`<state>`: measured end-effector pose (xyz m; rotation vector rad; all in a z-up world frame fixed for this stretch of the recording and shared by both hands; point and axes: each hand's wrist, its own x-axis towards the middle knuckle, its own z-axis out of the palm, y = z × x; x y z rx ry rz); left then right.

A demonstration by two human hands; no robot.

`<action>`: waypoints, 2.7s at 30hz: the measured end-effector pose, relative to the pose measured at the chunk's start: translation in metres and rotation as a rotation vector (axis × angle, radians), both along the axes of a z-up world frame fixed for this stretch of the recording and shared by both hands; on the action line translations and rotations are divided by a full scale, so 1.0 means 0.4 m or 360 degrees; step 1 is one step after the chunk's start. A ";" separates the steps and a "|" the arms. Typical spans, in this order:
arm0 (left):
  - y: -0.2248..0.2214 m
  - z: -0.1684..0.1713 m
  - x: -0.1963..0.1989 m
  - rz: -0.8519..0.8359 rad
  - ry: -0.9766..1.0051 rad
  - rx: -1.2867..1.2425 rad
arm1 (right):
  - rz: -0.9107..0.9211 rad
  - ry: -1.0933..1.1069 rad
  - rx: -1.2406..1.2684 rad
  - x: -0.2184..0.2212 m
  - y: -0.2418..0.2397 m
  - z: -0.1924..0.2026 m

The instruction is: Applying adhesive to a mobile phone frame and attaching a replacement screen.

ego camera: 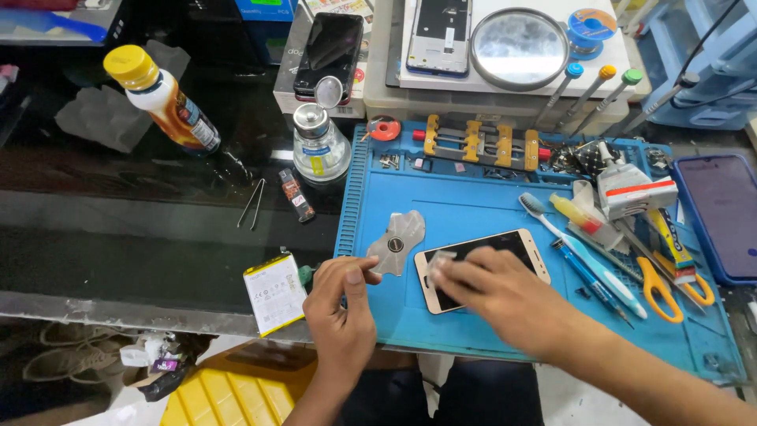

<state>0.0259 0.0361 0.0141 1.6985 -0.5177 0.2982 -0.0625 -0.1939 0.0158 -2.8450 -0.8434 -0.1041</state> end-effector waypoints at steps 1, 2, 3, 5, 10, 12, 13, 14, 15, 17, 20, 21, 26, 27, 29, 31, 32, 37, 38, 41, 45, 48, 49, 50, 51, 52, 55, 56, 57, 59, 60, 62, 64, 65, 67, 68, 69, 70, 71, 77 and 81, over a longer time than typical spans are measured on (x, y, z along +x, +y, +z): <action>0.000 0.002 0.000 0.0006 -0.0020 0.0012 | -0.0077 -0.0035 -0.0057 0.023 -0.007 -0.001; -0.006 0.006 0.004 -0.0007 -0.0045 0.0020 | -0.0173 -0.0075 -0.0118 0.044 -0.018 0.000; -0.007 0.006 0.001 -0.0014 -0.0045 0.0018 | -0.0179 -0.0075 -0.0120 0.035 0.000 0.005; -0.004 0.008 0.000 -0.0002 -0.0035 0.0020 | 0.0065 -0.0172 0.0129 0.029 0.039 0.013; -0.002 0.009 0.003 -0.0005 -0.0011 0.0024 | 0.0021 -0.0018 -0.0051 0.053 -0.003 0.002; -0.005 0.012 0.002 -0.0023 -0.0030 0.0039 | -0.0106 -0.0129 -0.0149 0.065 -0.008 -0.006; -0.006 0.012 0.002 -0.0006 0.0008 0.0022 | -0.0058 -0.0196 -0.0179 0.064 -0.002 -0.005; 0.000 0.012 0.000 0.0023 0.0053 0.0012 | 0.0002 -0.0257 -0.0202 0.066 0.010 -0.006; 0.002 0.008 0.002 0.0026 0.0052 0.0014 | 0.0005 -0.0258 -0.0199 0.038 0.015 -0.004; 0.005 -0.004 0.004 0.0096 0.0129 -0.0009 | 0.0132 -0.0113 0.0081 -0.016 0.023 -0.002; 0.001 -0.016 0.007 0.0164 0.0061 0.0051 | -0.0072 -0.0015 0.0007 -0.077 -0.011 0.032; 0.000 -0.015 0.008 0.0157 0.0062 0.0053 | -0.0079 -0.0013 0.0008 -0.084 -0.027 0.027; -0.029 -0.010 0.008 -0.0119 -0.0465 0.0395 | -0.0852 -0.0166 -0.0106 -0.128 0.014 -0.031; -0.039 -0.006 0.005 -0.0124 -0.0465 0.0391 | -0.0857 -0.0166 -0.0109 -0.142 0.048 -0.032; -0.060 0.002 0.003 -0.0229 -0.0516 0.0618 | -0.0718 -0.0169 0.0149 -0.166 0.117 -0.035; -0.071 0.010 0.007 -0.0289 -0.0454 0.0791 | -0.1041 -0.0168 0.0045 -0.192 0.083 -0.051; -0.077 0.014 0.009 -0.0334 -0.0393 0.0956 | -0.1349 -0.0171 -0.0071 -0.205 0.064 -0.059; -0.105 -0.028 0.012 -0.0489 -0.0402 0.1099 | -0.1368 -0.0233 -0.0042 -0.178 0.160 -0.074; -0.109 -0.033 0.012 -0.0468 -0.0423 0.1106 | -0.1107 -0.0368 0.0158 -0.163 0.197 -0.075; -0.110 -0.054 0.016 -0.0449 -0.0279 0.1297 | -0.1294 -0.0172 0.0243 -0.164 0.188 -0.089; -0.104 -0.048 0.018 -0.0532 -0.0134 0.1297 | -0.1891 0.0213 -0.0053 -0.131 0.067 -0.029; -0.112 -0.048 0.016 -0.0554 -0.0105 0.1275 | -0.1677 0.0027 -0.0175 -0.075 0.068 -0.051; -0.112 -0.048 0.015 -0.0547 -0.0083 0.1243 | -0.1328 -0.0239 -0.0015 -0.053 0.089 -0.055; -0.109 -0.048 0.016 -0.0530 -0.0061 0.1211 | -0.0962 -0.0502 0.0140 -0.026 0.111 -0.059; -0.116 -0.045 0.020 -0.0530 -0.0071 0.1209 | -0.0965 -0.0511 0.0138 -0.030 0.072 -0.056; -0.117 -0.044 0.021 -0.0549 -0.0017 0.1233 | -0.1101 -0.0298 0.0081 -0.035 0.038 -0.055; -0.117 -0.032 0.030 -0.0579 0.0077 0.1247 | -0.1459 -0.0044 -0.0043 -0.027 -0.007 -0.046; -0.118 -0.028 0.027 -0.0614 0.0121 0.1250 | -0.1705 0.0010 -0.0103 -0.030 -0.011 -0.043; -0.114 -0.037 0.025 -0.0618 0.0130 0.1253 | -0.1705 0.0021 -0.0104 -0.021 0.025 -0.051; -0.123 -0.051 0.032 -0.0580 0.0122 0.1283 | -0.0980 -0.0413 0.0314 0.002 0.085 -0.063; -0.126 -0.050 0.031 -0.0588 0.0114 0.1281 | -0.0990 -0.0418 0.0312 0.000 0.081 -0.064; -0.124 -0.050 0.031 -0.0567 0.0132 0.1278 | -0.1075 -0.0258 0.0265 0.000 0.078 -0.067; -0.123 -0.032 0.031 -0.0589 0.0155 0.1304 | -0.1335 -0.0180 0.0020 -0.036 0.001 -0.056; -0.122 -0.024 0.030 -0.0609 0.0183 0.1328 | -0.1586 -0.0098 -0.0232 -0.053 -0.038 -0.051; -0.121 -0.021 0.029 -0.0621 0.0224 0.1325 | -0.1511 -0.0162 -0.0186 -0.118 -0.029 -0.041; -0.122 -0.017 0.031 -0.0634 0.0254 0.1329 | -0.1444 -0.0233 -0.0130 -0.149 -0.025 -0.036; -0.124 -0.017 0.033 -0.0638 0.0252 0.1326 | -0.1447 -0.0234 -0.0134 -0.158 -0.029 -0.039; -0.124 -0.017 0.034 -0.0639 0.0247 0.1325 | -0.1459 -0.0191 -0.0108 -0.166 -0.032 -0.043; -0.124 -0.018 0.033 -0.0640 0.0243 0.1325 | -0.1470 -0.0148 -0.0083 -0.174 -0.035 -0.048; -0.118 -0.052 0.032 -0.0570 0.0139 0.1197 | -0.0934 -0.0436 0.0231 -0.035 0.083 -0.030; -0.073 0.016 0.072 -0.0427 0.0179 0.0636 | -0.0889 -0.0282 0.0293 -0.099 0.053 -0.046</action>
